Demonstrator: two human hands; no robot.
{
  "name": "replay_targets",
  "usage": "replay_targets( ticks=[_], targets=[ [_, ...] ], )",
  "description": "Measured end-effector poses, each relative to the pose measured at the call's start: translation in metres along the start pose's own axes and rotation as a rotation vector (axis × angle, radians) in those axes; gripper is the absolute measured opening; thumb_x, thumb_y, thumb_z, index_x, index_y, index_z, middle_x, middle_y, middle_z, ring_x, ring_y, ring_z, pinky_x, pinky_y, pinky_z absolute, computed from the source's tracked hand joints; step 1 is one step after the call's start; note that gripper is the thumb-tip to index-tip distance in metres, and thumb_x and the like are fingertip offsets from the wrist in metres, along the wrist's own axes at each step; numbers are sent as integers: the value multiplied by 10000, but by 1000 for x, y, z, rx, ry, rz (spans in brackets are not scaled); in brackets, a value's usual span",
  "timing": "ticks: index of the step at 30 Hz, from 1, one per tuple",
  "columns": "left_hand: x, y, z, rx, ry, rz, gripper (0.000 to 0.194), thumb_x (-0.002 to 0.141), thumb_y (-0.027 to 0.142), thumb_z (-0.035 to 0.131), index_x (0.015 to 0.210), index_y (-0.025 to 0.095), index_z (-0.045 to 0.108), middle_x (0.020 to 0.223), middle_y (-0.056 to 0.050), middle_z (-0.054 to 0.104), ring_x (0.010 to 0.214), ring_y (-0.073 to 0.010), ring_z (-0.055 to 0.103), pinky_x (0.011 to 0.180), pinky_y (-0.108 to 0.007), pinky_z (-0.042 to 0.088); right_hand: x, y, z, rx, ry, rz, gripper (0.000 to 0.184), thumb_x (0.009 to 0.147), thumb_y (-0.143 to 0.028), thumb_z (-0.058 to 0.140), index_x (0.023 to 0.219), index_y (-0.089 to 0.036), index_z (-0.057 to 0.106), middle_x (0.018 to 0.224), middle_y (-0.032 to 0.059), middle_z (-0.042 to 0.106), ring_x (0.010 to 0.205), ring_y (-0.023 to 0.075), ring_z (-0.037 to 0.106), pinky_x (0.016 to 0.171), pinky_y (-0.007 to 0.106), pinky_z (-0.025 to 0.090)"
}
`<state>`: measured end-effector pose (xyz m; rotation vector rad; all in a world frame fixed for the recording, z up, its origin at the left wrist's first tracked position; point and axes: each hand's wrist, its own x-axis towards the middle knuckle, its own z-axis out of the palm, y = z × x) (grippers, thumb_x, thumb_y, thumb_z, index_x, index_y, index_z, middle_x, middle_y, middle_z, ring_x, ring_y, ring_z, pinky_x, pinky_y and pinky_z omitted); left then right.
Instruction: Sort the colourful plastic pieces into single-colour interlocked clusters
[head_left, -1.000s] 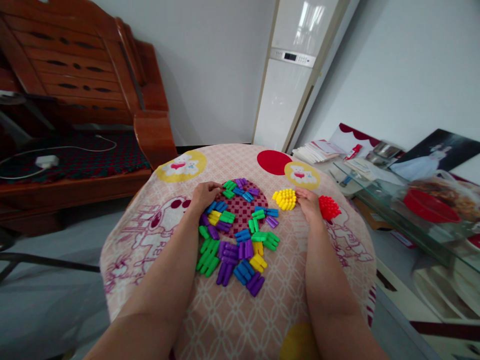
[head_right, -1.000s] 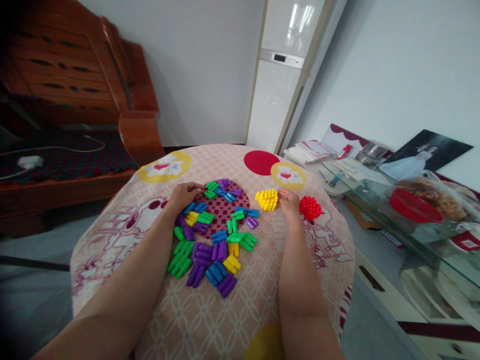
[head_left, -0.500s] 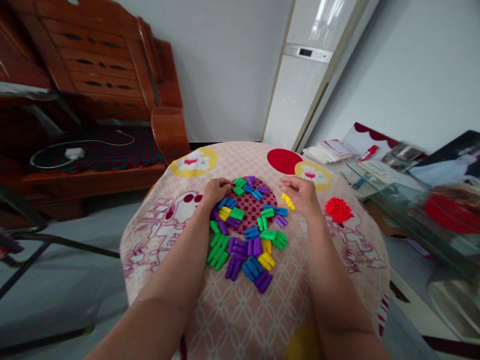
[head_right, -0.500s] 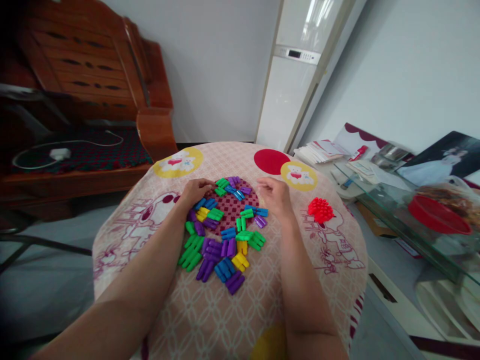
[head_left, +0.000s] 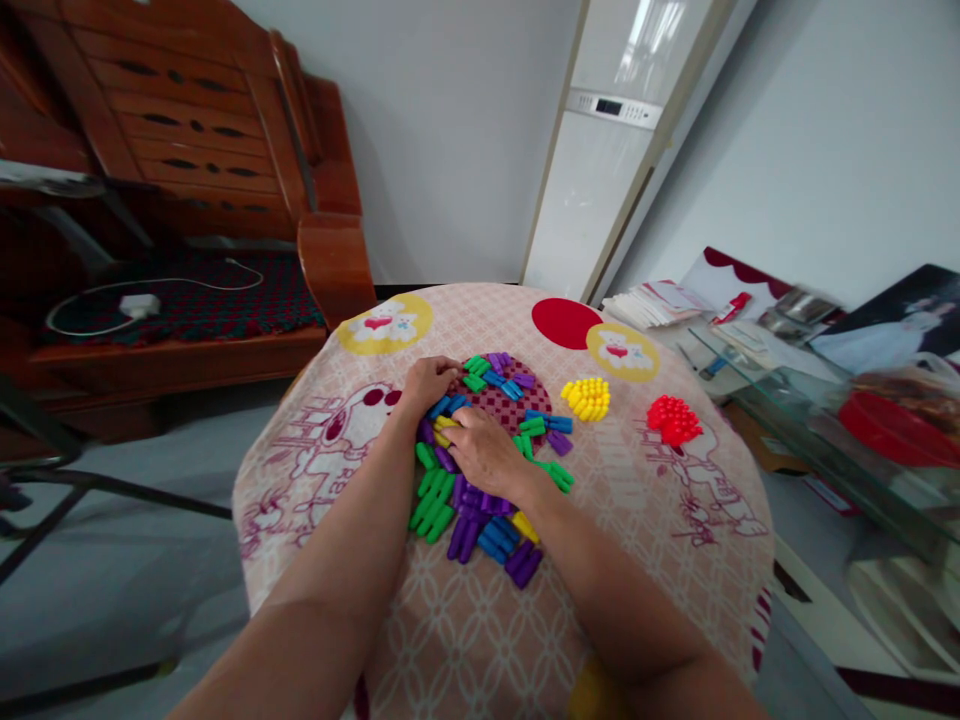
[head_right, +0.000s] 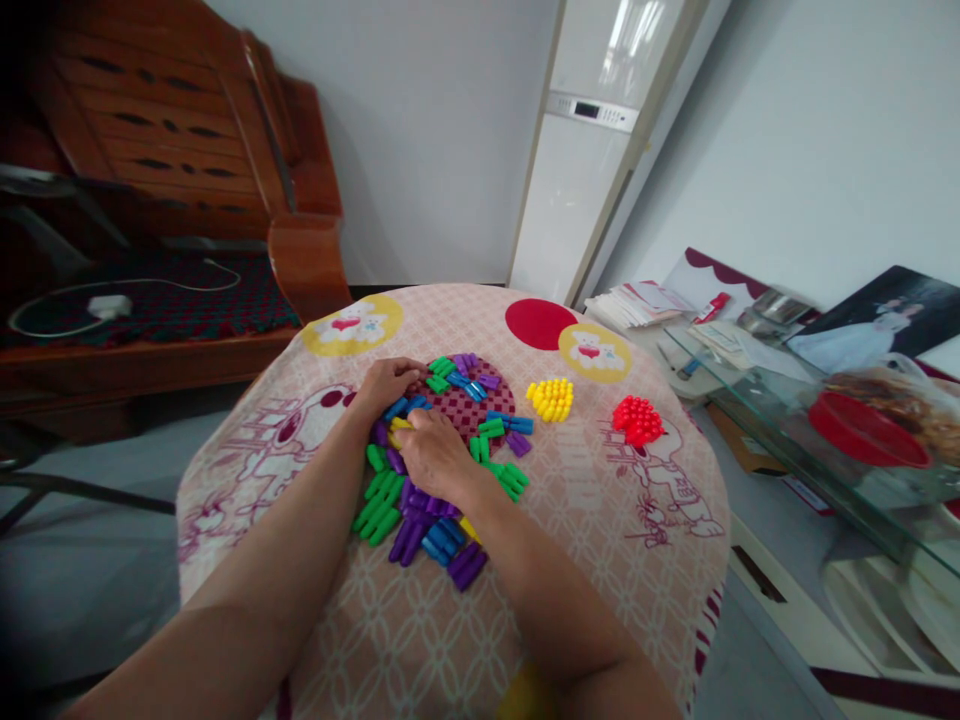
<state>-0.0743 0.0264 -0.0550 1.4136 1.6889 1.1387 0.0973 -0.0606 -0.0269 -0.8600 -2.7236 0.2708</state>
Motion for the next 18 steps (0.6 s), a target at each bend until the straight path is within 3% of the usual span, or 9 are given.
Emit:
replay_targets(
  ticks=[7, 12, 15, 18],
  targets=[
    [3, -6, 2, 2, -2, 11, 286, 793, 172, 551, 997, 163, 751, 851, -52, 775, 675, -141, 684, 660, -231, 547, 1, 5, -9, 162, 149, 101, 131, 896, -148, 597, 988, -195, 677, 990, 52, 606, 949, 182, 570, 871, 286, 426],
    [2, -5, 0, 47, -5, 26, 281, 799, 199, 562, 1002, 161, 753, 834, -53, 770, 662, -143, 674, 647, -230, 539, 1, -1, -4, 76, 76, -15, 161, 936, -152, 524, 1021, -199, 653, 996, 51, 585, 953, 185, 535, 876, 289, 410],
    [2, -3, 0, 71, 0, 20, 274, 805, 209, 570, 1001, 168, 758, 824, -47, 768, 659, -140, 671, 648, -225, 535, 2, -3, 0, 24, 47, -1, 170, 932, -131, 485, 886, -182, 640, 975, 62, 561, 926, 193, 522, 827, 287, 413],
    [2, -3, 0, 83, 11, 15, 267, 800, 207, 581, 994, 172, 761, 824, -43, 769, 661, -136, 672, 660, -224, 535, 2, -3, 0, 75, 51, 16, 158, 881, -85, 508, 896, -179, 635, 969, 59, 559, 903, 188, 533, 788, 274, 414]
  ],
)
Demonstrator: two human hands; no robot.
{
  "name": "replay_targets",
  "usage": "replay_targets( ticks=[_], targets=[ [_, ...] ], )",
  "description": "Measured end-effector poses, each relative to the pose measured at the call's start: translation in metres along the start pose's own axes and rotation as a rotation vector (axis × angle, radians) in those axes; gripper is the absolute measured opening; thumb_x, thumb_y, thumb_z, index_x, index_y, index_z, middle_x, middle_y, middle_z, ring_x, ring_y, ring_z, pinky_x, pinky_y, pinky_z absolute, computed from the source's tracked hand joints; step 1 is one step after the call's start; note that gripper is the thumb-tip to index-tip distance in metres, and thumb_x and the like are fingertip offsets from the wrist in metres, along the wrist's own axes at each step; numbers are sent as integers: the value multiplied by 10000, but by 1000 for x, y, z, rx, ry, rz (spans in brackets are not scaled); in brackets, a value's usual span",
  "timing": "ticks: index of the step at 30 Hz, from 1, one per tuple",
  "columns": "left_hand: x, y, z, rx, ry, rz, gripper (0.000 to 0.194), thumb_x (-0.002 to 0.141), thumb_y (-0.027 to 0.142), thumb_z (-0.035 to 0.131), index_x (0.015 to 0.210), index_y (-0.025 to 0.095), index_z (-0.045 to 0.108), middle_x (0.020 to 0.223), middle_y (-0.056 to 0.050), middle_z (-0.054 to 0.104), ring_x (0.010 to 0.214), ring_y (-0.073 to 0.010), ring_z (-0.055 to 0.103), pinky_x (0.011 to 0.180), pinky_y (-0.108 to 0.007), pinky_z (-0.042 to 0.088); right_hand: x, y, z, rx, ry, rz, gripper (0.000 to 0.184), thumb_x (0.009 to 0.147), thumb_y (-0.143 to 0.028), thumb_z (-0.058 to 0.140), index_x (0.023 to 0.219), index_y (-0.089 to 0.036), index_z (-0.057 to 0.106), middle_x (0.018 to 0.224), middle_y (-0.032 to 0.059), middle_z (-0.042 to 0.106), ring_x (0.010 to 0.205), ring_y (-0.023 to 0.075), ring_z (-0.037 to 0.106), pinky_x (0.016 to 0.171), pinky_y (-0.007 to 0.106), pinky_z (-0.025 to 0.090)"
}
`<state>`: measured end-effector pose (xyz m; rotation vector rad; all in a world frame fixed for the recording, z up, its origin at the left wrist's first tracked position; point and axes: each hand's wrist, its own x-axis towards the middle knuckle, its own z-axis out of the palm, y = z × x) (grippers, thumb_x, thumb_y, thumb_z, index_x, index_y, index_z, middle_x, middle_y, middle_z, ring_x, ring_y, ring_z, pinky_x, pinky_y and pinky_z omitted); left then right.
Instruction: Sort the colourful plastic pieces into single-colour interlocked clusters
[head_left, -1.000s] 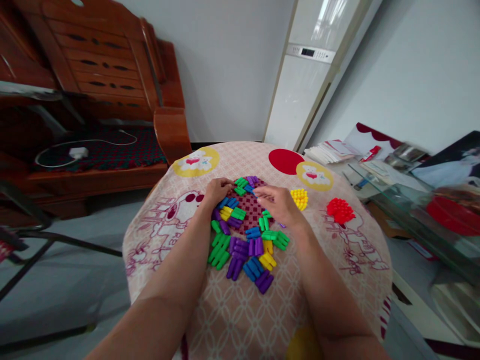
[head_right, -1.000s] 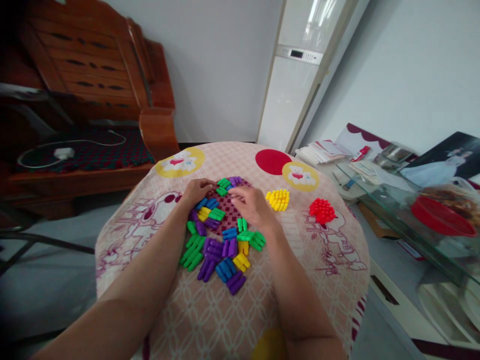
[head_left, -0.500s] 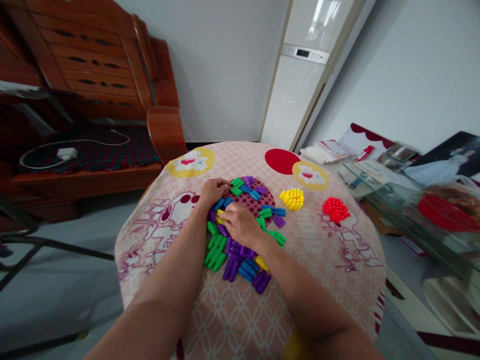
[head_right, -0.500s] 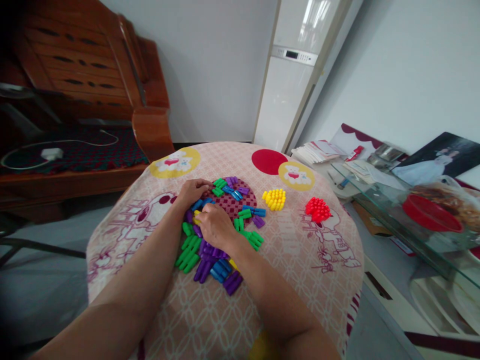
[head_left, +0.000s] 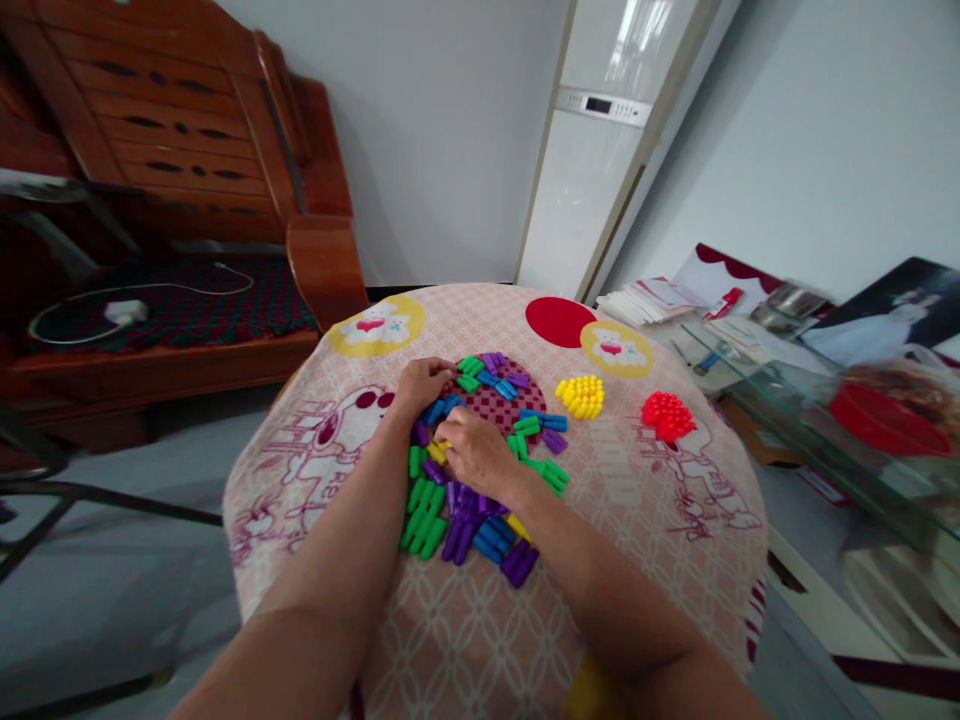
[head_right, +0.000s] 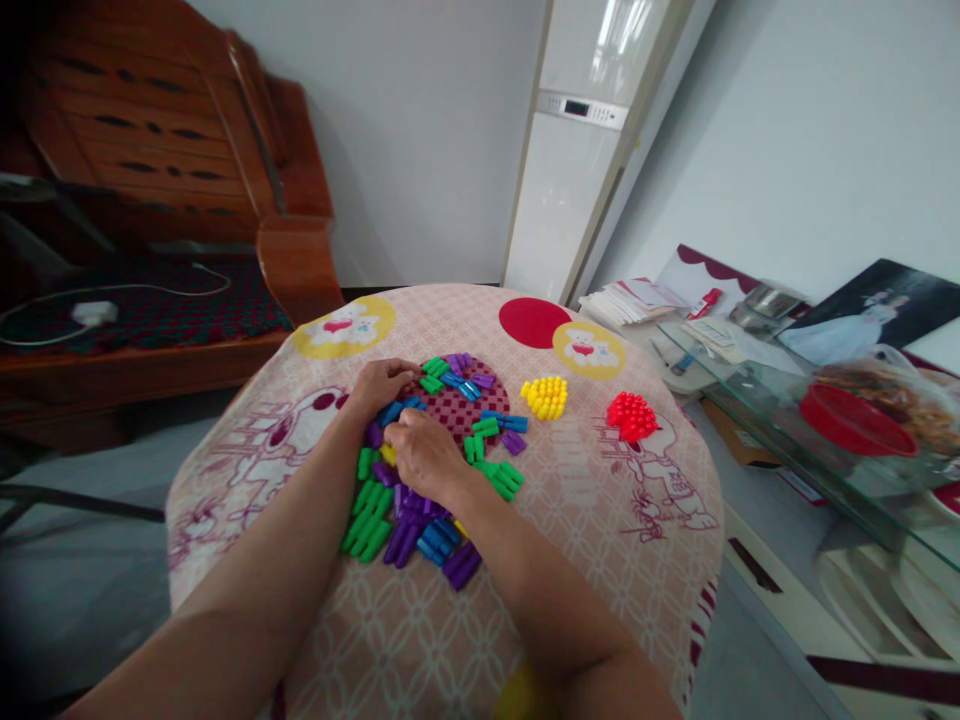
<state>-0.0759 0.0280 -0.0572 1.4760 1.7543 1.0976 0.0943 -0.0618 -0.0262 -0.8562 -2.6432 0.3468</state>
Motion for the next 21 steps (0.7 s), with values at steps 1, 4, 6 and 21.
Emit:
replay_targets(
  ticks=[1, 4, 6, 21],
  targets=[
    [0, 0, 0, 1, 3, 2, 268, 799, 206, 582, 994, 170, 761, 822, -44, 769, 663, -137, 673, 659, -224, 535, 0, 0, 0, 15, 1, 2, 167, 865, -73, 517, 909, -182, 635, 965, 55, 561, 897, 186, 537, 786, 272, 414],
    [-1, 1, 0, -2, 1, 1, 271, 800, 212, 578, 995, 161, 759, 794, -47, 762, 662, -146, 675, 637, -227, 532, 0, -1, 1, 34, -9, 0, 173, 854, -68, 528, 903, -193, 637, 935, 46, 573, 892, 184, 547, 802, 274, 414],
    [-2, 2, -1, -8, -7, -6, 272, 796, 215, 580, 994, 163, 758, 781, -43, 759, 657, -148, 674, 620, -223, 529, 1, -3, 2, 48, -18, 3, 162, 860, -77, 530, 882, -193, 640, 906, 45, 585, 886, 185, 558, 811, 279, 418],
    [-1, 1, 0, -114, -19, -33, 272, 786, 196, 575, 988, 154, 751, 732, -34, 734, 581, -130, 632, 582, -227, 520, -27, 78, -95, 130, 520, 551, 134, 759, -203, 599, 791, -201, 728, 780, 36, 731, 753, 197, 668, 716, 279, 495]
  ],
)
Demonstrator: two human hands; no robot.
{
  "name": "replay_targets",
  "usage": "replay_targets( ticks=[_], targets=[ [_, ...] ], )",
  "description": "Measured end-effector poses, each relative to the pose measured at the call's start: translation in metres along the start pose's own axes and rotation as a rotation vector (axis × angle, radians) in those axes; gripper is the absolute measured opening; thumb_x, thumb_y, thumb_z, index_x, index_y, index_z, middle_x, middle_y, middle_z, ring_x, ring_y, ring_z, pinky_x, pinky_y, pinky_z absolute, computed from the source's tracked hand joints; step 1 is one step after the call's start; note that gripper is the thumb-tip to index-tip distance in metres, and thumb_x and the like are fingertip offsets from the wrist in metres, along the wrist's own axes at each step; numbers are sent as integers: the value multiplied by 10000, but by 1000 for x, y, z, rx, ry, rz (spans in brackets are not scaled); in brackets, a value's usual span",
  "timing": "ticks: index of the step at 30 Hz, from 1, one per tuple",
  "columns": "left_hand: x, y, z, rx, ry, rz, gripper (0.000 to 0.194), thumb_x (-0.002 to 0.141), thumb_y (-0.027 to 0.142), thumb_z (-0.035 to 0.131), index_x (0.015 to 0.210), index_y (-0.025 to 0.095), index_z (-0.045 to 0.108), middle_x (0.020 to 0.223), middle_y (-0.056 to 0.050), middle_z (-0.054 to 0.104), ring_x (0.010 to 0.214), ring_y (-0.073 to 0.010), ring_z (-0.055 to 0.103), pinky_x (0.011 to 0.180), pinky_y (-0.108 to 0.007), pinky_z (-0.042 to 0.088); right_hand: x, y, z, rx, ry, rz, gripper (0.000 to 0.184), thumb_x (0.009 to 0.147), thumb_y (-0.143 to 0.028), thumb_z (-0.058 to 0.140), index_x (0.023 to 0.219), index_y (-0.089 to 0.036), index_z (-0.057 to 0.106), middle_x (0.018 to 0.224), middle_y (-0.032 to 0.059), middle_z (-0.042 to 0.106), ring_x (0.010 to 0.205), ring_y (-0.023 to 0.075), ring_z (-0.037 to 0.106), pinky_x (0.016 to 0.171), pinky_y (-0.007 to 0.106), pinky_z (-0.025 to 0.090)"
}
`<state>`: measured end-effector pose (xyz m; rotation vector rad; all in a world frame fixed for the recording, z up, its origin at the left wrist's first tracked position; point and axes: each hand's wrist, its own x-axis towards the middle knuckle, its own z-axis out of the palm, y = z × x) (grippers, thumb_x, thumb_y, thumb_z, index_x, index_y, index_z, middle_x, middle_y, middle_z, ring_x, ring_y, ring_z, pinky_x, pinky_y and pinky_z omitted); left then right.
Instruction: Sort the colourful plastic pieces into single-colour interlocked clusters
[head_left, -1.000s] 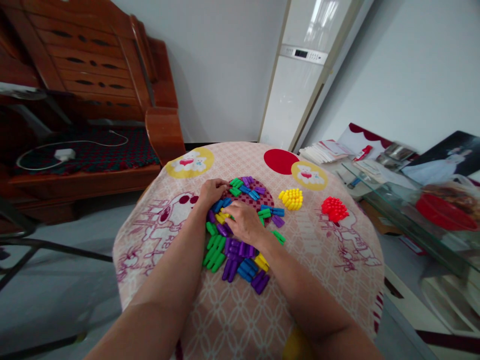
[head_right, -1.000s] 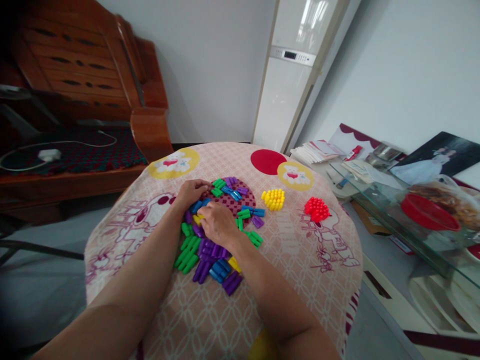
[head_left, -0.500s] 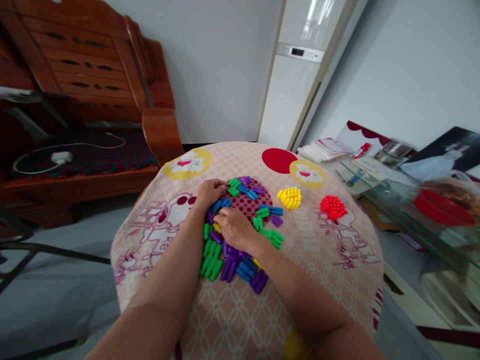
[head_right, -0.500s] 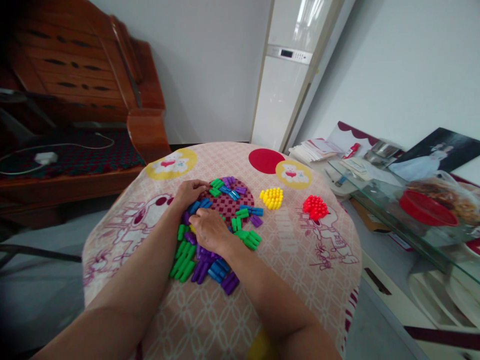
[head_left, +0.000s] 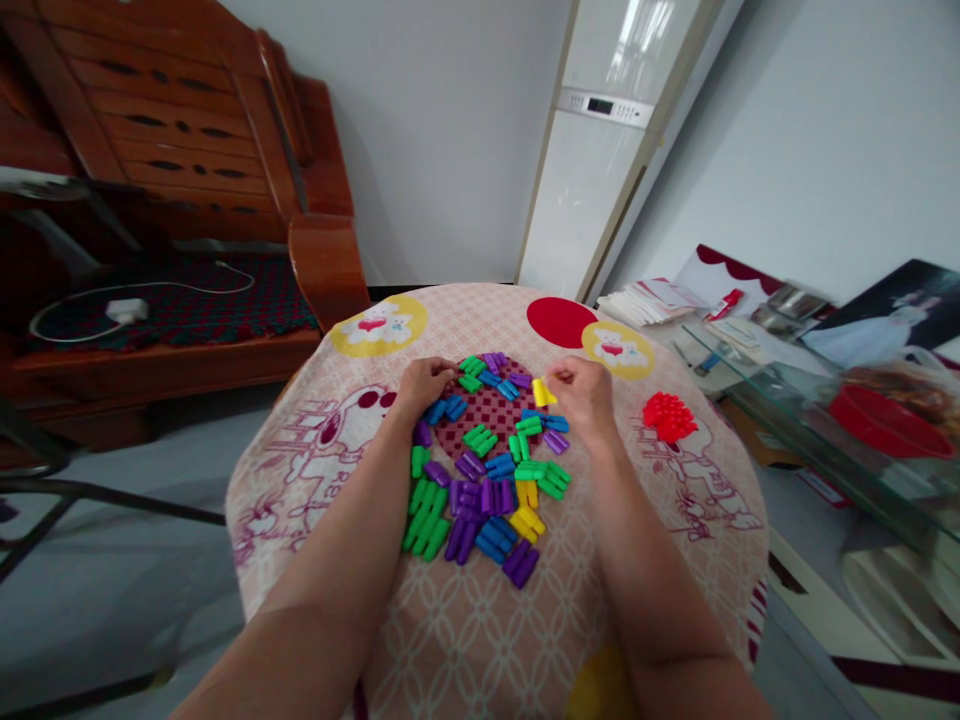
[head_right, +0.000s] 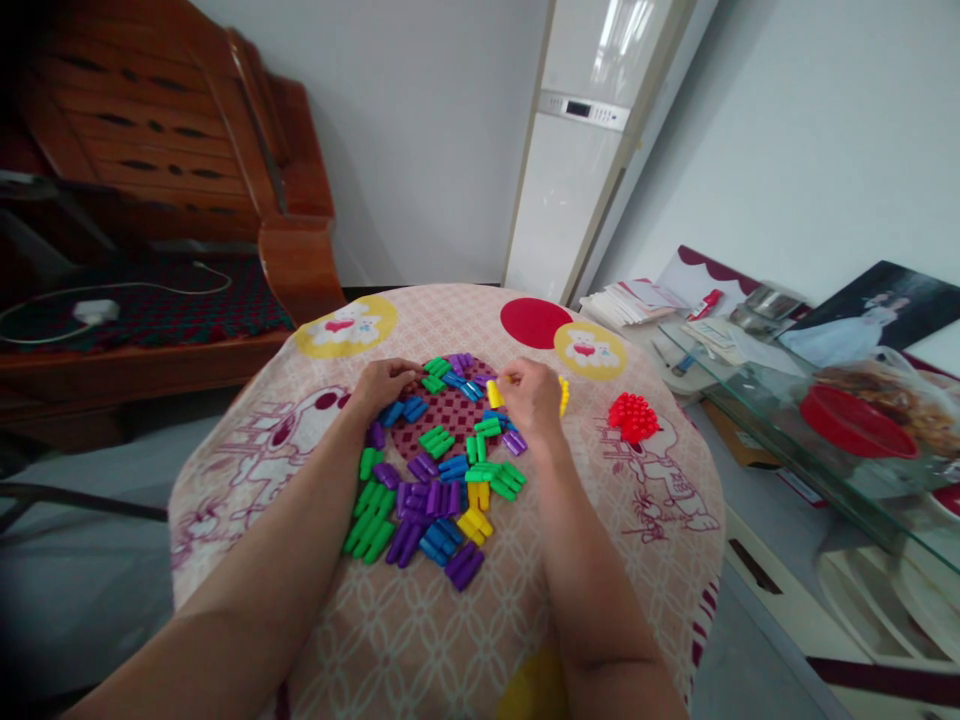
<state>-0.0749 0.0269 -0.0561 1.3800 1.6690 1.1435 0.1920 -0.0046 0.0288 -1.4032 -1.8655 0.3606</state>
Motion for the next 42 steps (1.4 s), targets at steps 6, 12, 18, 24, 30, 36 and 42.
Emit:
replay_targets(
  ticks=[6, 12, 18, 24, 30, 36, 42],
  targets=[
    [2, -2, 1, 30, 9, 18, 253, 783, 208, 592, 970, 171, 758, 706, -23, 726, 583, -127, 631, 584, -215, 510, 11, 65, -54, -427, 335, 271, 195, 747, -183, 555, 806, -164, 740, 815, 114, 737, 793, 256, 665, 775, 344, 488],
    [4, -5, 1, 27, 15, 12, 254, 781, 222, 597, 971, 183, 761, 718, -20, 735, 596, -129, 642, 610, -224, 524, 1, 101, -44, -603, 222, 388, 248, 772, -146, 538, 879, -134, 761, 896, 189, 736, 854, 280, 682, 769, 350, 483],
    [1, -1, 0, 20, 8, 6, 250, 782, 223, 601, 969, 173, 760, 705, -20, 726, 604, -134, 646, 609, -226, 525, 4, 121, -38, -402, 95, 394, 209, 792, -244, 576, 759, -156, 762, 689, 123, 719, 739, 240, 699, 688, 290, 505],
    [0, 0, 0, 47, 19, 19, 255, 777, 211, 598, 970, 167, 758, 685, -21, 715, 598, -143, 647, 603, -236, 520, 3, 127, -31, -218, 68, 467, 258, 804, -270, 541, 638, -167, 709, 525, 63, 639, 459, 175, 611, 487, 250, 476],
    [1, -2, 1, 24, 21, 9, 235, 776, 215, 603, 948, 174, 758, 649, -8, 698, 590, -136, 639, 596, -225, 510, 3, 124, -34, 118, 54, 607, 250, 793, -358, 607, 666, -161, 691, 498, 38, 616, 461, 196, 630, 439, 266, 510],
    [2, -4, 2, -9, 17, 5, 222, 772, 218, 609, 932, 172, 756, 622, 2, 681, 567, -127, 618, 594, -223, 511, 4, 129, -32, 201, 24, 686, 214, 818, -292, 596, 811, -120, 724, 449, 18, 594, 474, 195, 642, 483, 262, 546],
    [0, 0, 1, -4, 18, 7, 223, 770, 191, 600, 930, 167, 752, 631, 0, 682, 572, -127, 621, 569, -214, 499, 4, 124, -24, 100, 109, 615, 280, 840, -317, 544, 829, -123, 746, 636, 104, 698, 582, 210, 689, 529, 254, 523]
  ],
)
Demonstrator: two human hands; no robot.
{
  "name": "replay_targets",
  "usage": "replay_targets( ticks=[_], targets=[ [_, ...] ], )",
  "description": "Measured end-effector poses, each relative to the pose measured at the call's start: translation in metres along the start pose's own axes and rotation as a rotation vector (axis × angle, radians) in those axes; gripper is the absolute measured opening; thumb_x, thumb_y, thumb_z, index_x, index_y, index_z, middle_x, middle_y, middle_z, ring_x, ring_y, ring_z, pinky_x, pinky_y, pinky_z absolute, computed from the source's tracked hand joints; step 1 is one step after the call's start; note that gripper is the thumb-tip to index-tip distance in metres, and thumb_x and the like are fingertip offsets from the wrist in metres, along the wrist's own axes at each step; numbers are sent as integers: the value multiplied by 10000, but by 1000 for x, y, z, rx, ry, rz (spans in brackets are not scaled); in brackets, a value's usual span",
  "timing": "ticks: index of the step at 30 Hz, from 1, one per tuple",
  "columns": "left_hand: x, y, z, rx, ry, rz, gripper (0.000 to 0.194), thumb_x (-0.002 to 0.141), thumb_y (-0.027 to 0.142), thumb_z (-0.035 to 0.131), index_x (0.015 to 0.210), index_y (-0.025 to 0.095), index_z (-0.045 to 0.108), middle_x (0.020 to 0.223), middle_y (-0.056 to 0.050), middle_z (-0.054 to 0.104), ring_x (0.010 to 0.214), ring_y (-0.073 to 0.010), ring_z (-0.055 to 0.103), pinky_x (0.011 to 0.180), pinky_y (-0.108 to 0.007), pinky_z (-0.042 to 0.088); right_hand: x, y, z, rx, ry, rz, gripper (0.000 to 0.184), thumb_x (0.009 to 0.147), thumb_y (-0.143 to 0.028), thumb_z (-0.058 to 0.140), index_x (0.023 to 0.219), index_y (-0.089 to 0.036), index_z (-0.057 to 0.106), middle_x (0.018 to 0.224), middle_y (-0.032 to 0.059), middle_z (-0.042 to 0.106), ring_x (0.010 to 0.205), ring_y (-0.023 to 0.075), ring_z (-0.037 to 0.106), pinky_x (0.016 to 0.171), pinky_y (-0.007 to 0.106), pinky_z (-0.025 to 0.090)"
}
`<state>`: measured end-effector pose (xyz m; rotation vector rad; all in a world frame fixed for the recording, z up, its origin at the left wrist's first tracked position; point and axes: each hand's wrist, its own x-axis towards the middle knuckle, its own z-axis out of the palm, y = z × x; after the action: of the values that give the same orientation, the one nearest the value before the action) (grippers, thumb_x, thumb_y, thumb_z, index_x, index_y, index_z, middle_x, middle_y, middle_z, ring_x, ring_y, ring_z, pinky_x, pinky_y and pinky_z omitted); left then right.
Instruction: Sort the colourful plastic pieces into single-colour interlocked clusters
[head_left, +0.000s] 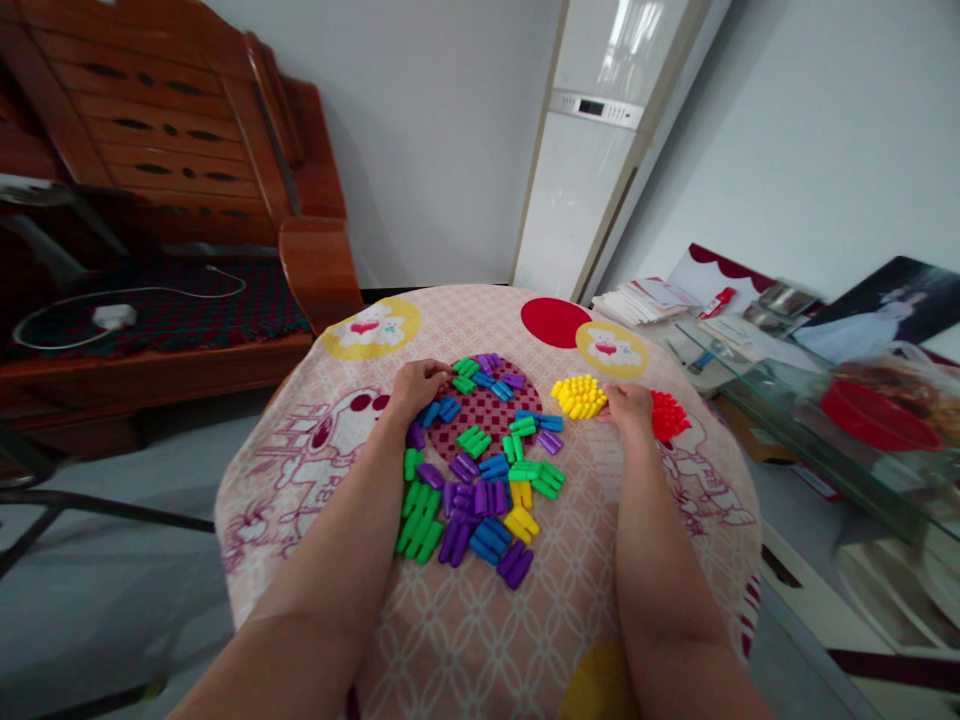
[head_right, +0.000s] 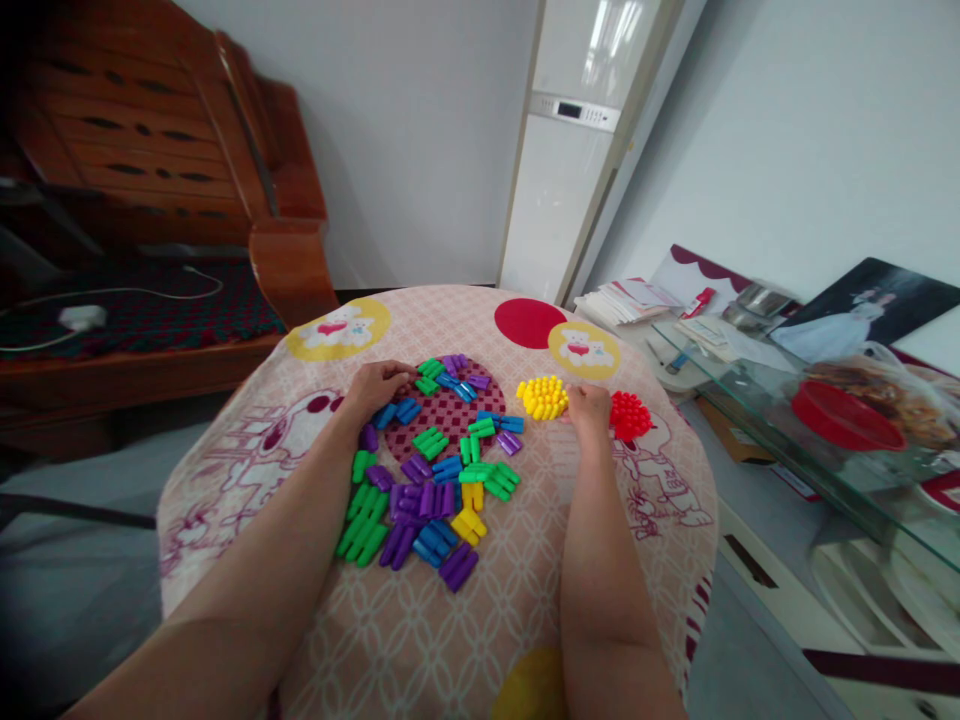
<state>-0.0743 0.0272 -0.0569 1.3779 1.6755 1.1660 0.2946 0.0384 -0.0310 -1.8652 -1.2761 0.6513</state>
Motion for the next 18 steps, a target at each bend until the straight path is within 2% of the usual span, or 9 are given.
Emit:
replay_targets(
  ticks=[5, 7, 9, 13, 14, 16, 18],
  targets=[
    [-1, 2, 1, -9, 1, -7, 238, 778, 165, 579, 945, 154, 748, 629, 1, 673, 557, -121, 611, 553, -208, 494, -7, -21, -12, -204, 96, -128, 289, 824, -303, 546, 831, -104, 755, 653, 129, 705, 689, 228, 692, 584, 252, 492],
    [-1, 2, 1, -7, 2, -13, 243, 782, 163, 574, 951, 148, 749, 631, -1, 674, 555, -120, 608, 553, -208, 495, -15, -37, -15, -188, 69, -212, 279, 813, -287, 549, 859, -102, 754, 660, 102, 705, 656, 207, 673, 568, 244, 478],
    [-1, 1, 1, -1, -1, -13, 250, 786, 165, 575, 962, 149, 750, 653, -6, 689, 568, -119, 615, 567, -208, 503, -30, -56, -15, -148, -74, -311, 260, 797, -283, 568, 870, -112, 750, 658, 60, 697, 592, 176, 643, 542, 237, 461],
    [-1, 1, 1, 15, -4, -6, 269, 795, 163, 568, 987, 156, 756, 668, -9, 703, 595, -121, 632, 609, -212, 520, -75, -91, -13, -230, -682, -536, 168, 769, -284, 653, 769, -136, 732, 600, 5, 655, 540, 127, 599, 530, 215, 415],
    [-1, 1, 1, 20, -5, -4, 272, 796, 163, 567, 991, 158, 757, 667, -10, 705, 598, -121, 634, 617, -213, 523, -87, -98, -12, -291, -790, -577, 139, 758, -271, 681, 760, -140, 730, 589, -5, 646, 540, 117, 590, 535, 210, 400],
    [-1, 1, 0, 27, -9, 1, 279, 798, 166, 569, 1001, 159, 759, 674, -12, 711, 602, -123, 639, 629, -217, 528, -106, -111, -7, -426, -868, -664, 108, 720, -233, 744, 787, -148, 739, 609, -13, 652, 569, 104, 581, 559, 206, 375],
    [-1, 1, 0, 28, -8, 5, 280, 801, 170, 568, 1006, 157, 759, 676, -14, 713, 600, -124, 641, 630, -220, 531, -119, -120, 0, -548, -849, -749, 162, 690, -224, 795, 831, -158, 751, 672, -8, 679, 628, 104, 590, 590, 208, 360]
  ],
)
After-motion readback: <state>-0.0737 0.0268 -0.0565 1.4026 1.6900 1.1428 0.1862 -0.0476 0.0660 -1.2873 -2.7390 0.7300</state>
